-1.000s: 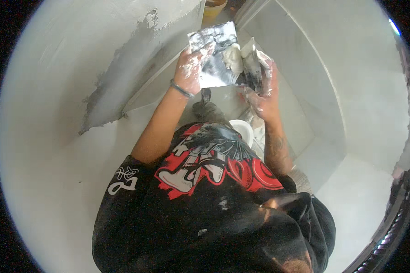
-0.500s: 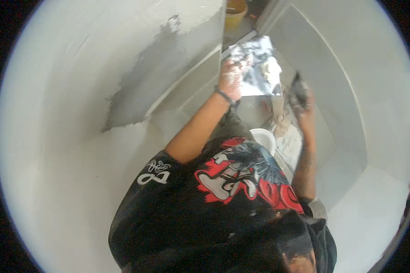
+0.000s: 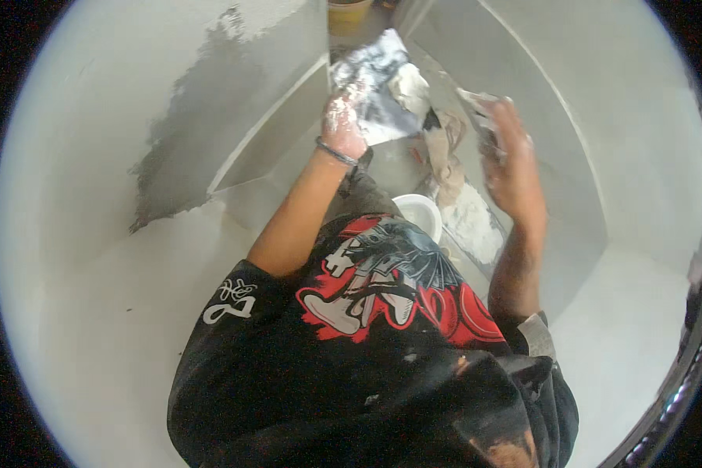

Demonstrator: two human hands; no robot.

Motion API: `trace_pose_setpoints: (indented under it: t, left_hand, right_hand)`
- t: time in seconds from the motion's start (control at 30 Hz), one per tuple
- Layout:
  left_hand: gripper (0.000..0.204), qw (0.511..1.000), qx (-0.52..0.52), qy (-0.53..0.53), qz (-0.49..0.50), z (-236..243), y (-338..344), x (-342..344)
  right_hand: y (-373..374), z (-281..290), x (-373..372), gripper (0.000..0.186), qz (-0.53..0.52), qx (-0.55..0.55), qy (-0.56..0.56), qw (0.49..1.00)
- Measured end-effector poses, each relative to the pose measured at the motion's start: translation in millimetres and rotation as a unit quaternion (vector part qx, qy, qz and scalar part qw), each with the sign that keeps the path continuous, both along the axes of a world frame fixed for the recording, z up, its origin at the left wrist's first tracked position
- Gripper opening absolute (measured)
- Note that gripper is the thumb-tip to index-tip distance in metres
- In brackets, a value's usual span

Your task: Applying joint compound or plaster to a bathroom wall using a trowel and spatula.

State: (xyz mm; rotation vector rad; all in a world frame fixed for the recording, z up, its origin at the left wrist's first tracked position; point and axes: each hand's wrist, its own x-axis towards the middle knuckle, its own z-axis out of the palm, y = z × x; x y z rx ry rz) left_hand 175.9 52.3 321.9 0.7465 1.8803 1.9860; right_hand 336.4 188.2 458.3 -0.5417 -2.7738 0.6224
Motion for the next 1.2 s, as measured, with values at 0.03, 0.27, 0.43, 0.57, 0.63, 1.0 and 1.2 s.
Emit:
trace_pose_setpoints:
  t: [0.03, 0.27, 0.43, 0.57, 0.63, 1.0, 1.2]
  left_hand:
    - [0.029, 1.0, 0.006, -0.003, -0.004, 0.3, -0.3, -0.5]
    - [0.024, 0.9, 0.278, -0.331, 0.061, 9.8, 17.0, 9.6]
    - [0.014, 0.874, 0.313, -0.343, 0.144, 6.0, 23.8, 10.6]
    - [0.011, 0.906, 0.236, -0.32, 0.148, -23.5, 23.7, 0.1]
    - [0.012, 0.901, 0.286, -0.302, 0.128, -37.9, 25.1, -2.7]
    - [0.043, 0.853, 0.272, -0.444, -0.049, -66.4, 18.8, -24.9]
    - [0.039, 0.96, -0.115, -0.241, -0.088, -35.8, -17.6, -24.0]
  right_hand:
    - [-13.3, 8.5, -9.7, 0.052, 0.004, -0.015, -0.016, 1.0]
    - [-47.5, -16.5, -53.8, 0.043, -0.003, 0.015, -0.031, 0.999]
    - [-46.0, -50.2, -71.5, 0.043, 0.031, 0.001, -0.033, 0.999]
    - [-42.6, -60.2, -72.9, 0.045, 0.079, -0.052, -0.079, 0.992]
    - [-35.8, -66.0, -66.9, 0.045, 0.115, -0.073, -0.061, 0.989]
    - [76.7, -111.2, -41.1, 0.051, 0.106, -0.621, -0.114, 0.769]
    - [113.3, -120.3, -64.5, 0.052, 0.059, -0.82, 0.145, 0.55]
